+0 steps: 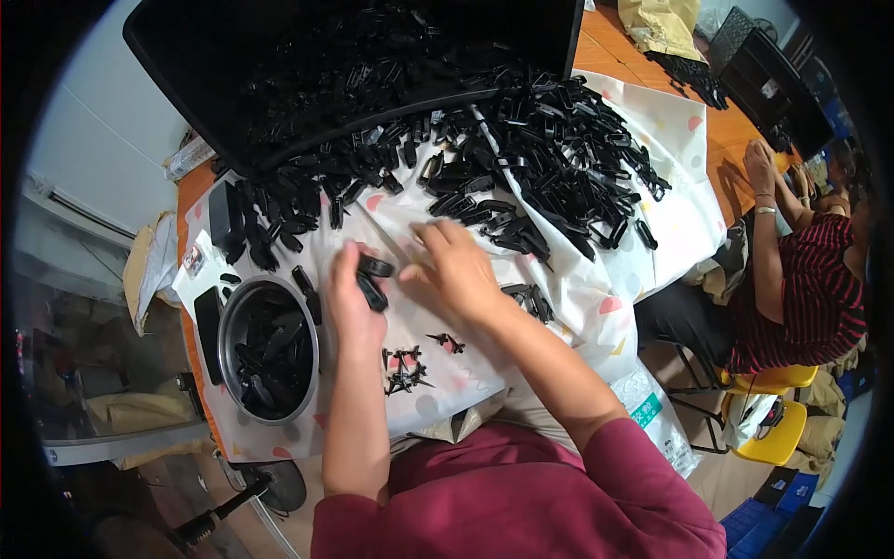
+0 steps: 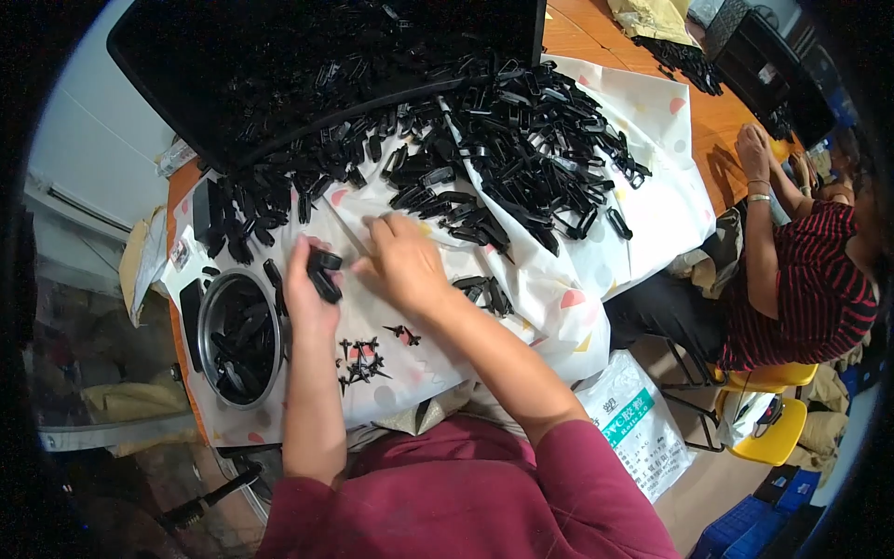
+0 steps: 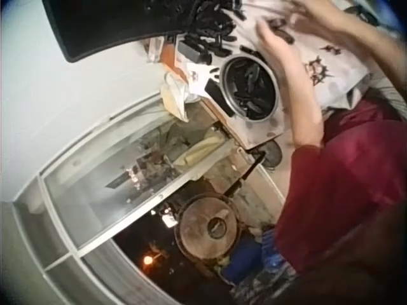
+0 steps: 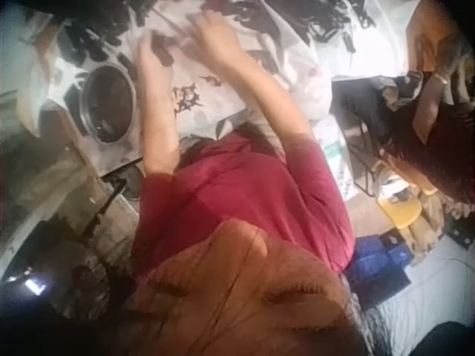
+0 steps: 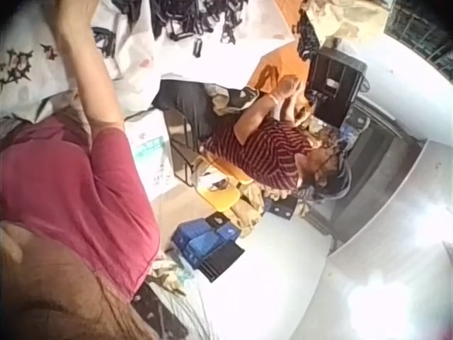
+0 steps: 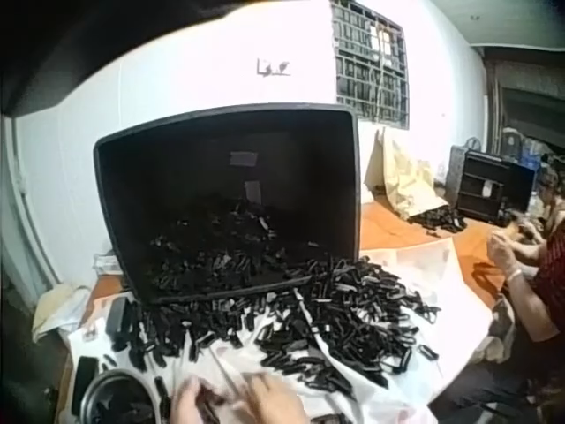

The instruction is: Assembling or inspecting small black plastic components at a workbench.

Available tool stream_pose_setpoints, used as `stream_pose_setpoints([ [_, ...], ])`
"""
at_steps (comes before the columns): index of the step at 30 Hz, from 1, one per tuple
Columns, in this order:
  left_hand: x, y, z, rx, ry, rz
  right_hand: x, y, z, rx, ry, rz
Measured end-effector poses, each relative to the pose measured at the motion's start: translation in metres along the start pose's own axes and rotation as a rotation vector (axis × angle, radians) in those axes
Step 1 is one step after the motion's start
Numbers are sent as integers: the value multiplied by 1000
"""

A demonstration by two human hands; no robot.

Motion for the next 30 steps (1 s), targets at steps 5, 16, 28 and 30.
stream_pose_setpoints([
  [5,32,58,-7,216,451,-97,33,-9,24,48,-367,-155],
  [16,44,84,-19,18,797,-287,31,-13,37,25,-352,-133],
  [28,41,-27,24,-308,-37,-611,-31,-29,20,833,1352,138],
  [30,43,-35,27,-286,-37,-642,-42,-26,4,739,1515,163],
])
Point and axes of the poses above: each hand's wrist, its own y-axis towards the middle knuckle, its own x-axis out of the palm, z = x × y, the point moved 5 cm from there along y, towards the middle knuckle, and after that the axes turned 6 degrees about y, right-handed, at the moved point
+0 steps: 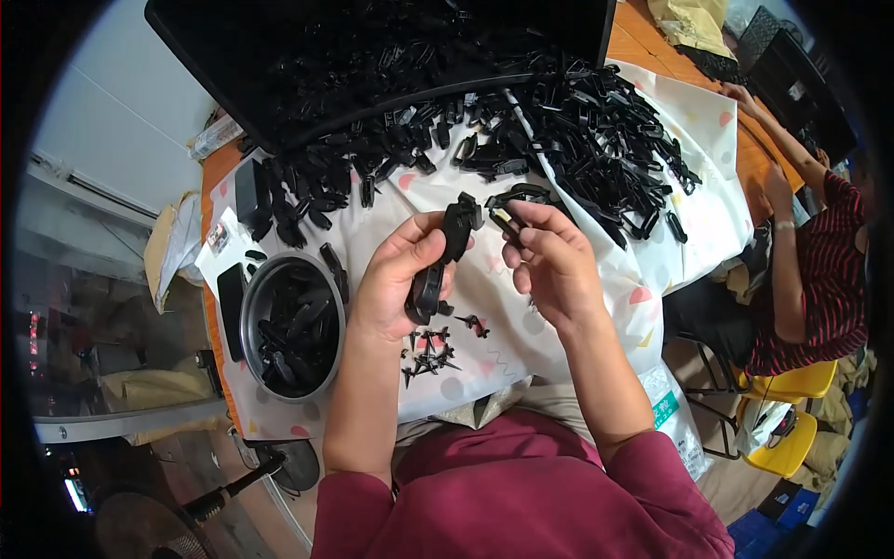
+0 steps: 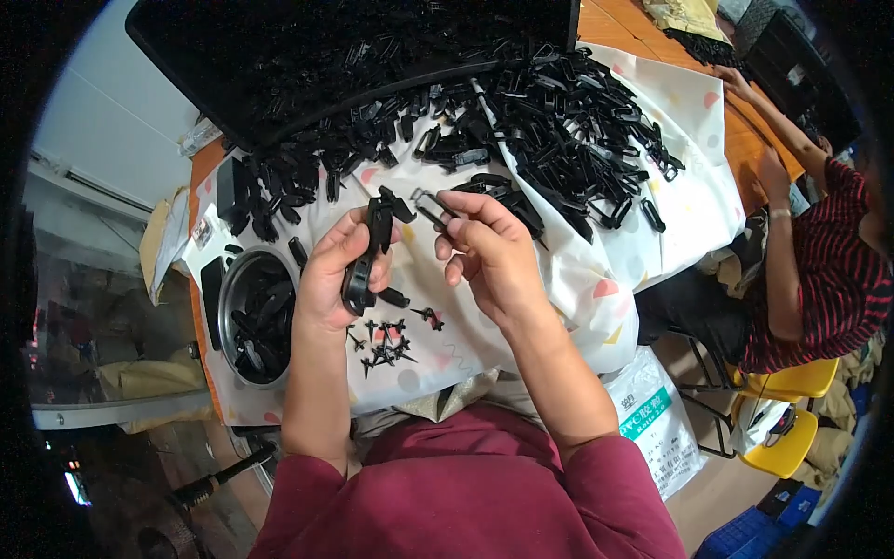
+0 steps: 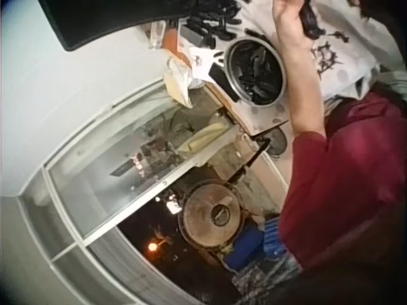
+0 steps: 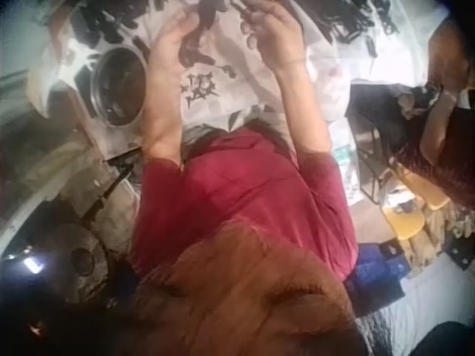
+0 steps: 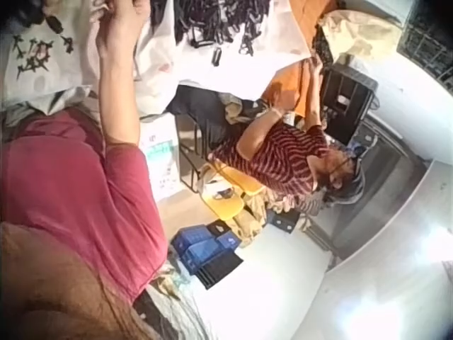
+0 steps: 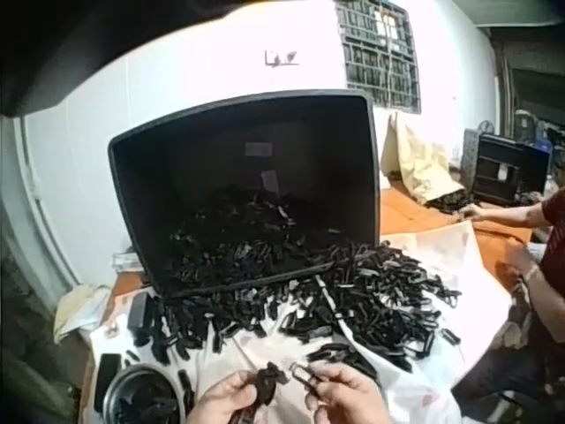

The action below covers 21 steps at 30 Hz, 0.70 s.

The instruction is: Assembling or inspecting small black plastic components at a workbench.

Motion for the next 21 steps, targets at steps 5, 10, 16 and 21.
stream_pose_setpoints([
  [5,-1,-5,-7,2,45,19,18,-9,0,-129,-249,-67],
  [10,2,-8,-10,-63,-54,24,8,-12,-7,-412,-452,85],
  [16,3,-12,-12,-69,-69,-33,21,-7,-6,-389,-641,-98],
  [21,7,-18,-14,-123,-179,-178,30,-23,-23,-600,-355,-40],
])
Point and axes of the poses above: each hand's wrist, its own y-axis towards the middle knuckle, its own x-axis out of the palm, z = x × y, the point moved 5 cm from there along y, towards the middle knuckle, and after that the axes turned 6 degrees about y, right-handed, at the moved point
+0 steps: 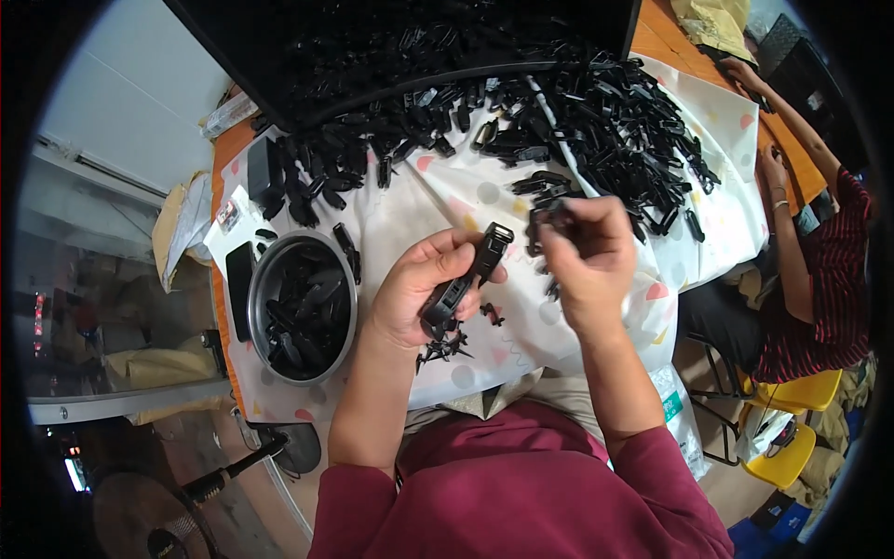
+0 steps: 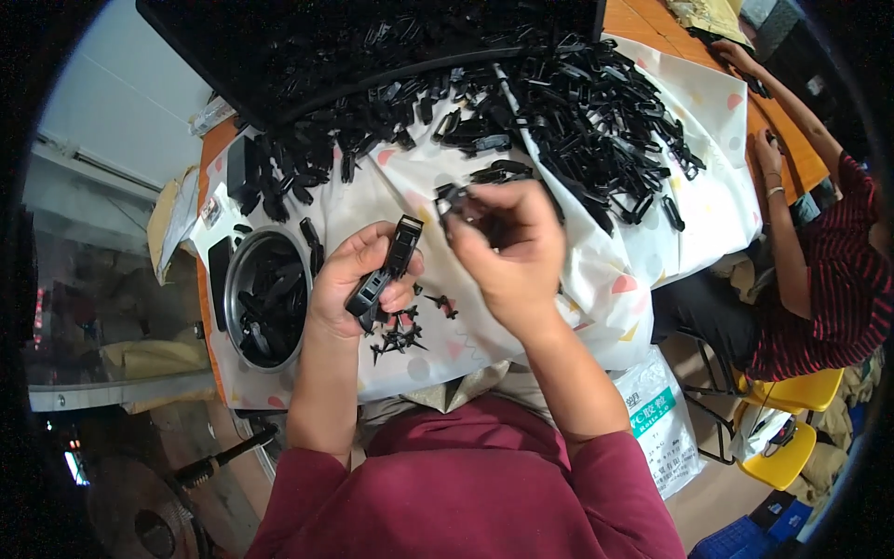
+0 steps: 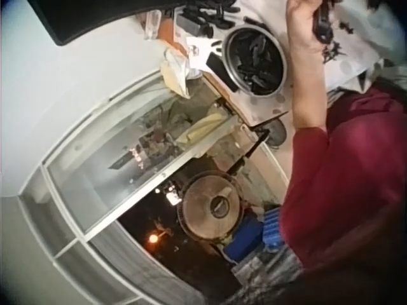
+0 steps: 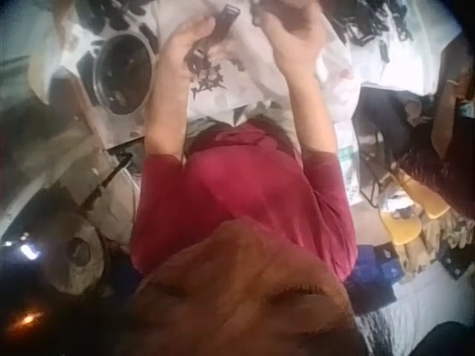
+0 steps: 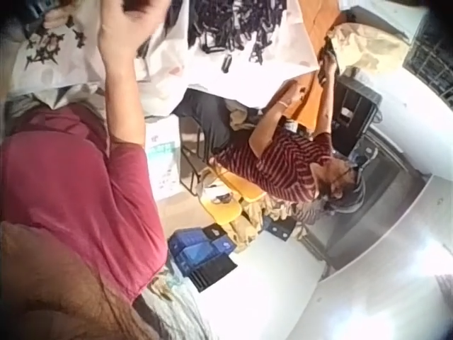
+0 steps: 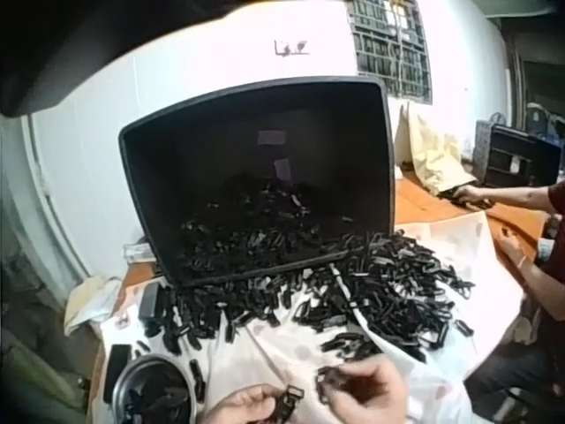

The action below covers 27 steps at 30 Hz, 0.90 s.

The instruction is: Assembling or inspecting small black plastic components at a workbench.

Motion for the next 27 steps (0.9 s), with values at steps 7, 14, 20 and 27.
stream_pose_setpoints([
  [7,-8,-6,-2,51,-38,-95,-21,8,22,159,-472,1],
  [14,-6,-17,5,289,368,211,7,-19,-11,-242,-607,-292],
  [20,7,-22,3,408,577,311,9,-23,-15,-179,-553,-294],
  [27,20,-30,9,576,823,457,11,-23,-26,-241,-614,-392],
])
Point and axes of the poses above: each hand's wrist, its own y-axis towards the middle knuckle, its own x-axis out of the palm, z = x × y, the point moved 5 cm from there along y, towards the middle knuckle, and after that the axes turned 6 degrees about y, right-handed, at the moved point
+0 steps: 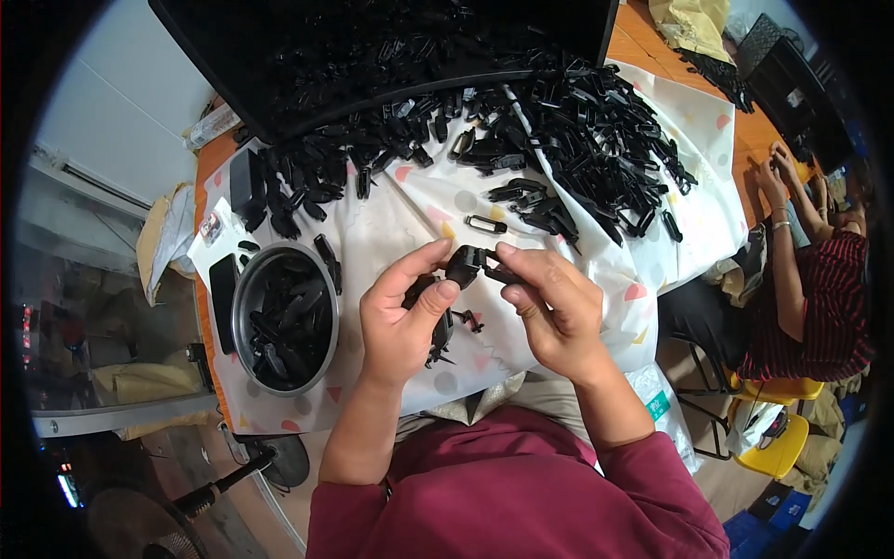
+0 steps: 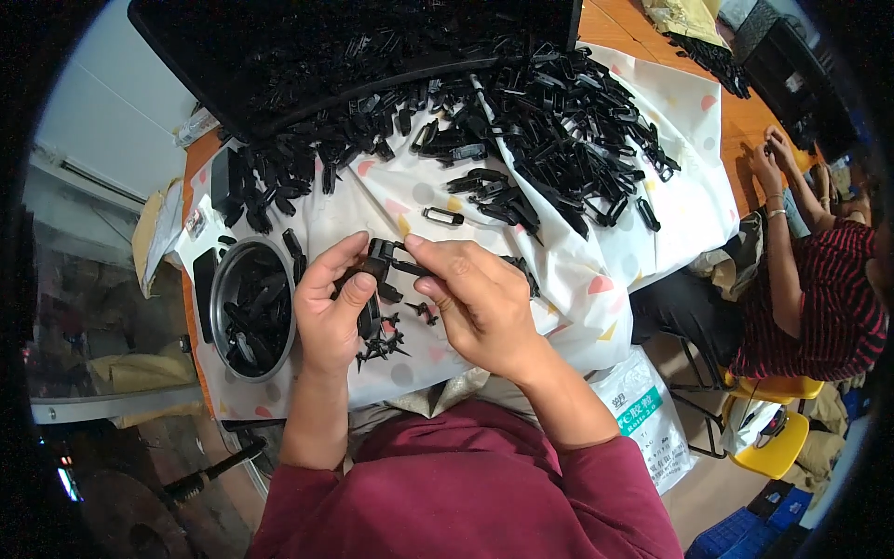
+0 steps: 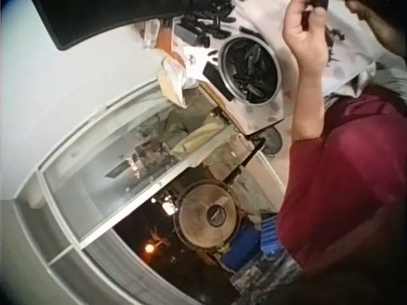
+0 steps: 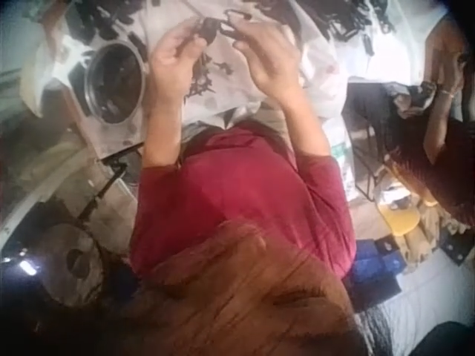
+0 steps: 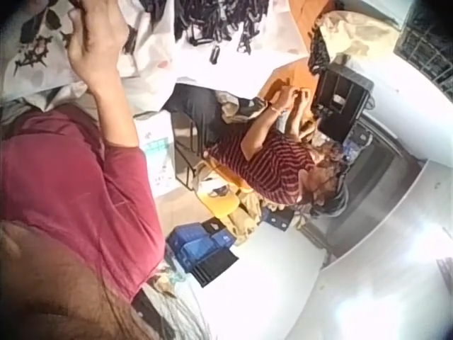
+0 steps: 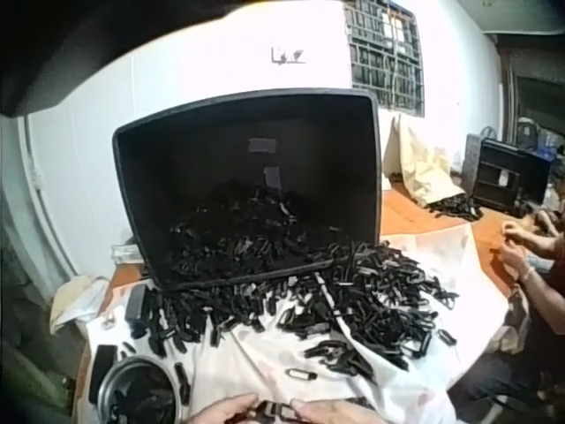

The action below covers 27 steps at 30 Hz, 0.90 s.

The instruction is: Assembling or inspecting small black plastic components at a workbench.

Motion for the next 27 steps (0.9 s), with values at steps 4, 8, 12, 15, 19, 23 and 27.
stream_pose_setpoints([
  [4,-2,2,17,293,420,-94,-7,4,-2,-109,-176,-183],
  [8,-2,0,14,312,537,-139,-5,0,5,-113,-196,-251],
  [12,0,-14,-21,-30,98,-29,5,-8,7,-50,-213,-204],
  [15,2,-17,-30,-57,34,20,11,-11,7,-66,-295,-160],
  [19,14,-4,-18,-55,42,11,17,-20,3,-239,-452,-58],
  [23,14,-7,-28,-351,-251,11,12,-15,5,-1,-152,71],
  [27,17,-20,-29,-363,-515,-29,13,-26,29,701,510,9],
])
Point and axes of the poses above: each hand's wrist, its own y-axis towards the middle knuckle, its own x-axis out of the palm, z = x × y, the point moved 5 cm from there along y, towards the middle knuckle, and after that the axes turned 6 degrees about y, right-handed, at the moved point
